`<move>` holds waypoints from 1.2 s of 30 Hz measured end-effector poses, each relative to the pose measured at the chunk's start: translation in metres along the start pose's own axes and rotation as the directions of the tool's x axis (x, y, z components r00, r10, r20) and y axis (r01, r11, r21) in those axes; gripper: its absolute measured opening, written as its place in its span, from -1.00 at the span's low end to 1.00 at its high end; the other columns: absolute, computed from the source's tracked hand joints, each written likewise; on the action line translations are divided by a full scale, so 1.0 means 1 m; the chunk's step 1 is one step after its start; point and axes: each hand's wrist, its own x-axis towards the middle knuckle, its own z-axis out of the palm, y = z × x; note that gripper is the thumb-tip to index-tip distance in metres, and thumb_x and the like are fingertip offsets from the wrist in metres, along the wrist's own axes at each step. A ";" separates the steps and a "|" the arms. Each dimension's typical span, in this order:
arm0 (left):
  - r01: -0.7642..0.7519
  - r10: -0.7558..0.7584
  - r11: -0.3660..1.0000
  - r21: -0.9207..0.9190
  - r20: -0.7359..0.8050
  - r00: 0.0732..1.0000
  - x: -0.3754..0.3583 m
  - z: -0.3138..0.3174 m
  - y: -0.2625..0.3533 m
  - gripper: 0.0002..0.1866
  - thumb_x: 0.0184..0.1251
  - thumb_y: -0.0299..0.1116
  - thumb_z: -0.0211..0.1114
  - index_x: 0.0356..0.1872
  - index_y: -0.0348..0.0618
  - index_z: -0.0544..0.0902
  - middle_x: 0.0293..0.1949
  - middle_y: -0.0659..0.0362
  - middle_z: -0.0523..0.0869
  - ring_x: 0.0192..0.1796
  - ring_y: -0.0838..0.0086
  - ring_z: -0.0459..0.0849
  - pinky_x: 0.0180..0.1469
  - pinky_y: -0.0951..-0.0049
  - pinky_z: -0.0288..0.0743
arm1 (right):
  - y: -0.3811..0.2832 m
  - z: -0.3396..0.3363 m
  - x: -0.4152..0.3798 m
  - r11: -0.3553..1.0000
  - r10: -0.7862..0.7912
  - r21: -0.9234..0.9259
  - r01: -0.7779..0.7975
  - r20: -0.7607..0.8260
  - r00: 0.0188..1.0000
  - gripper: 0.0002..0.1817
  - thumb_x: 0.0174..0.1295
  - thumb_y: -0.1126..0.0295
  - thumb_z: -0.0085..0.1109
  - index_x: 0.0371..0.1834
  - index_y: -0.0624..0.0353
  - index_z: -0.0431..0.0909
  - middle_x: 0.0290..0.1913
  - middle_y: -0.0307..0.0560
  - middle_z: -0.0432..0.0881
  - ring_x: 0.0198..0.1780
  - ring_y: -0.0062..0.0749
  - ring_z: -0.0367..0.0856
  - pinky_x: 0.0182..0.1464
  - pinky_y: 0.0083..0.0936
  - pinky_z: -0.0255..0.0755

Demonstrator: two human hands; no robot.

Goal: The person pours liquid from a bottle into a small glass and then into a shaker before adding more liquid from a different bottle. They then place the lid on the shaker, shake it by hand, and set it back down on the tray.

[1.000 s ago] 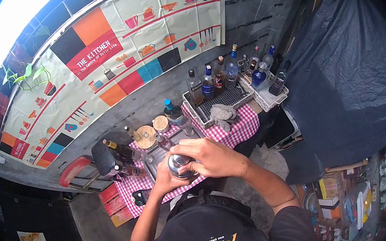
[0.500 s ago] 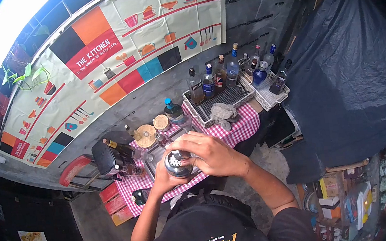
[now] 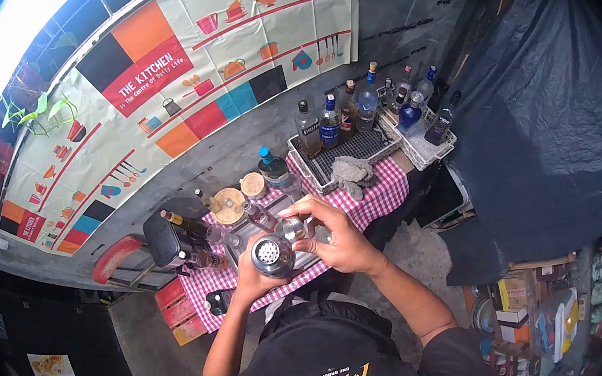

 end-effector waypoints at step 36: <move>0.597 -0.605 0.792 -0.132 -0.303 0.736 -0.139 -0.016 -0.028 -0.03 -0.29 -0.35 0.89 0.32 -0.18 0.63 0.16 0.05 0.84 0.21 0.18 0.87 0.35 0.17 0.70 | 0.358 0.124 -0.084 0.702 0.311 -0.681 -0.207 0.032 0.950 -0.52 0.09 0.35 0.67 0.07 0.18 0.72 0.04 0.08 0.72 0.20 0.08 0.67 0.27 -0.01 0.57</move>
